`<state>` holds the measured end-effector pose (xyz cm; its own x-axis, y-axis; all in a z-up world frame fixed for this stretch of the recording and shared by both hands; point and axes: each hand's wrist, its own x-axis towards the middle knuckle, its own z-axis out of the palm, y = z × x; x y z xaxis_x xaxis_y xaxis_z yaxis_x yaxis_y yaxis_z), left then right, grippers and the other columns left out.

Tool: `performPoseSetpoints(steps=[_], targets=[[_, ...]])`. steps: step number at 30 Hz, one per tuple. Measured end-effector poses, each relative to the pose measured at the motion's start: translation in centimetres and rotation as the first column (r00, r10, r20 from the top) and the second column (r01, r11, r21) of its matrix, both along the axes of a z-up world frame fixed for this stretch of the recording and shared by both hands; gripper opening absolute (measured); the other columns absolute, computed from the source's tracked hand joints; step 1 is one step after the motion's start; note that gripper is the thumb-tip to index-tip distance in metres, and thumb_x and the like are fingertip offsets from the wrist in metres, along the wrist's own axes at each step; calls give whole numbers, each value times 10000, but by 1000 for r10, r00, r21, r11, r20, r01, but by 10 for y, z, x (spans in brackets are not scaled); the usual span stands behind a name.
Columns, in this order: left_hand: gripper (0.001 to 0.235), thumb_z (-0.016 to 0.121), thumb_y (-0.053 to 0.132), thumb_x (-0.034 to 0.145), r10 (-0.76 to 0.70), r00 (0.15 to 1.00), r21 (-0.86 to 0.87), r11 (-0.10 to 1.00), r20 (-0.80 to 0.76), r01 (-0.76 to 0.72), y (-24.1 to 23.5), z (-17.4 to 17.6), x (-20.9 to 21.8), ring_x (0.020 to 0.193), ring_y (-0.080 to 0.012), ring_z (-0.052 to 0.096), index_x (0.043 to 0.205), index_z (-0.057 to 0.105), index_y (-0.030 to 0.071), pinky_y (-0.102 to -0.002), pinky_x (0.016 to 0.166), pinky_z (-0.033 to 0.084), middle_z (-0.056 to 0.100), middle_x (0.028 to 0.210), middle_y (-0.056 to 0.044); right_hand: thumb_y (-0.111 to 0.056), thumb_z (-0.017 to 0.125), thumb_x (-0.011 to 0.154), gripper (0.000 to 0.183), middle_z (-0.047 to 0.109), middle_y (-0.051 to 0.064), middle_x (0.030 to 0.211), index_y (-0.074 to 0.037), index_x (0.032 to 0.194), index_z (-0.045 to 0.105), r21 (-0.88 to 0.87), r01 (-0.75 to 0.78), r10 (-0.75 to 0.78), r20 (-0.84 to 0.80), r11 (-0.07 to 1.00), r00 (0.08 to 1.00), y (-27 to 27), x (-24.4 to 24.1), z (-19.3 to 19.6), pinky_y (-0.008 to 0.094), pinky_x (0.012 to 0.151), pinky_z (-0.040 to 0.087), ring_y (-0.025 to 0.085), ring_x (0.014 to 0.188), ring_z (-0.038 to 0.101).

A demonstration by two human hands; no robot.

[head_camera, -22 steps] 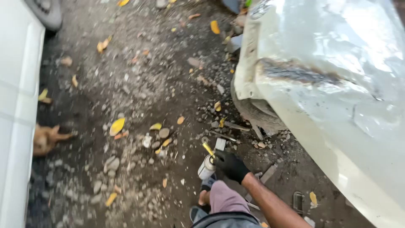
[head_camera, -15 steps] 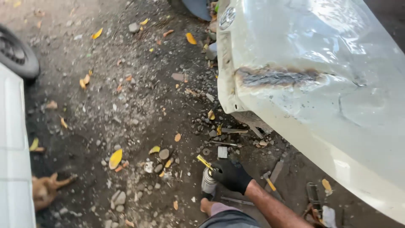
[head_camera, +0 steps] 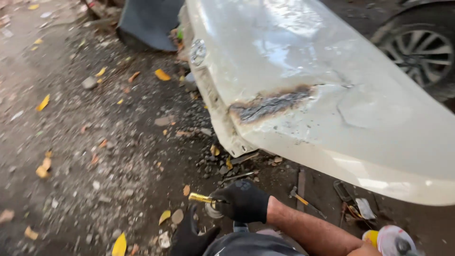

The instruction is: The person ignites a handheld butane torch canister and moves the flame repeatedly along a burnt, damaged section of a white Toyota hood resting on the ground, holding the hood steady with the other gloved hand to burn off the remaining paint around the damaged area.

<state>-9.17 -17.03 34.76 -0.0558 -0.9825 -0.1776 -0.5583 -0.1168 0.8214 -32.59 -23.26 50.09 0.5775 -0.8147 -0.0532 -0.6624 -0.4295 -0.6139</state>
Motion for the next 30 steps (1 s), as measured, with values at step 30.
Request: performPoseSetpoints(steps=[30], targets=[[572, 911, 443, 623, -560, 828, -172, 813, 28, 556, -194, 109, 80, 849, -314, 734, 1110, 750, 188, -432, 751, 574, 767, 928, -117, -373, 548, 1007, 348, 697, 200, 885, -51, 960, 671, -11, 463, -463, -53, 886, 885, -76, 84, -3, 494, 733, 505, 407, 865, 659]])
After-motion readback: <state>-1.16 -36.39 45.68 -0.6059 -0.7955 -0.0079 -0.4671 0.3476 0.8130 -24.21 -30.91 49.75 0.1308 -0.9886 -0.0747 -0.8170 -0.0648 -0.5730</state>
